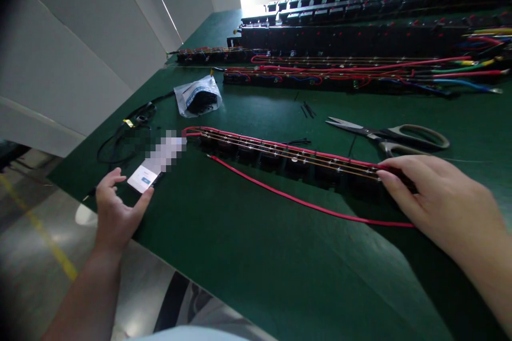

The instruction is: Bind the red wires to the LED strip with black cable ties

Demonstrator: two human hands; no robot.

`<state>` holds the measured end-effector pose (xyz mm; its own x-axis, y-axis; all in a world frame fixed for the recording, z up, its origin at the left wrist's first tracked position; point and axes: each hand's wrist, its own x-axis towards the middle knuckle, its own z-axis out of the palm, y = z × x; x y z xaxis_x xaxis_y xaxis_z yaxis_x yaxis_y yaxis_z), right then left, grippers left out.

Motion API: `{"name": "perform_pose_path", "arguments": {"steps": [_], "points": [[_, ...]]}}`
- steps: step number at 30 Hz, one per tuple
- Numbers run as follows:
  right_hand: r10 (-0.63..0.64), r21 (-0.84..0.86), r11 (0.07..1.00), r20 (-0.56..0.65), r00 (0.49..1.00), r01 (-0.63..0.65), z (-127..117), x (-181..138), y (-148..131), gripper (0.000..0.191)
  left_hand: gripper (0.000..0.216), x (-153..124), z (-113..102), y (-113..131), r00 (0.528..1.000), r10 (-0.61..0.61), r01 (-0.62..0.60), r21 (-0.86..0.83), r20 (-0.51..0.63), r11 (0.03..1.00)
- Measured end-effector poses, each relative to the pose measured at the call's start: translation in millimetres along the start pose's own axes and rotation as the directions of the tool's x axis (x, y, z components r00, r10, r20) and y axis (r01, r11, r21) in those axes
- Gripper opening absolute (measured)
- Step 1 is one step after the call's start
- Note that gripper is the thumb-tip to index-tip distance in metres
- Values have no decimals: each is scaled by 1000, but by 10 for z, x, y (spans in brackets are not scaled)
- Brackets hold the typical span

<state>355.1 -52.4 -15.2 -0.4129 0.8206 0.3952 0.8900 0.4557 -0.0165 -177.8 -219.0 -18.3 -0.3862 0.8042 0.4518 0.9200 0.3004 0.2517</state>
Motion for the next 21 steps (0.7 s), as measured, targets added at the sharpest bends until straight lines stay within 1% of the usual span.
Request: {"name": "perform_pose_path", "arguments": {"steps": [6,10,13,15,17,19,21], "points": [[-18,32,999,16,1000,18,-44,29,2,45,59,47,42,-11,995,-48,47,23,83,999],[-33,53,998,24,999,32,-75,53,-40,49,64,54,-6,60,987,-110,108,31,116,994],[-18,74,997,36,999,15,-91,63,-59,51,70,72,-38,73,972,-159,159,15,172,987],[-10,75,997,37,999,7,-94,62,-56,52,75,122,-44,33,958,-190,187,37,216,982],[-10,73,997,34,999,7,-93,59,-48,54,78,214,-49,-29,941,-213,192,105,263,976],[-10,72,997,33,999,8,-88,56,-41,55,81,343,-64,-81,915,-204,147,183,349,972],[-6,72,997,35,999,4,-82,57,-39,55,85,489,-87,-100,871,-193,96,230,451,968]]}}
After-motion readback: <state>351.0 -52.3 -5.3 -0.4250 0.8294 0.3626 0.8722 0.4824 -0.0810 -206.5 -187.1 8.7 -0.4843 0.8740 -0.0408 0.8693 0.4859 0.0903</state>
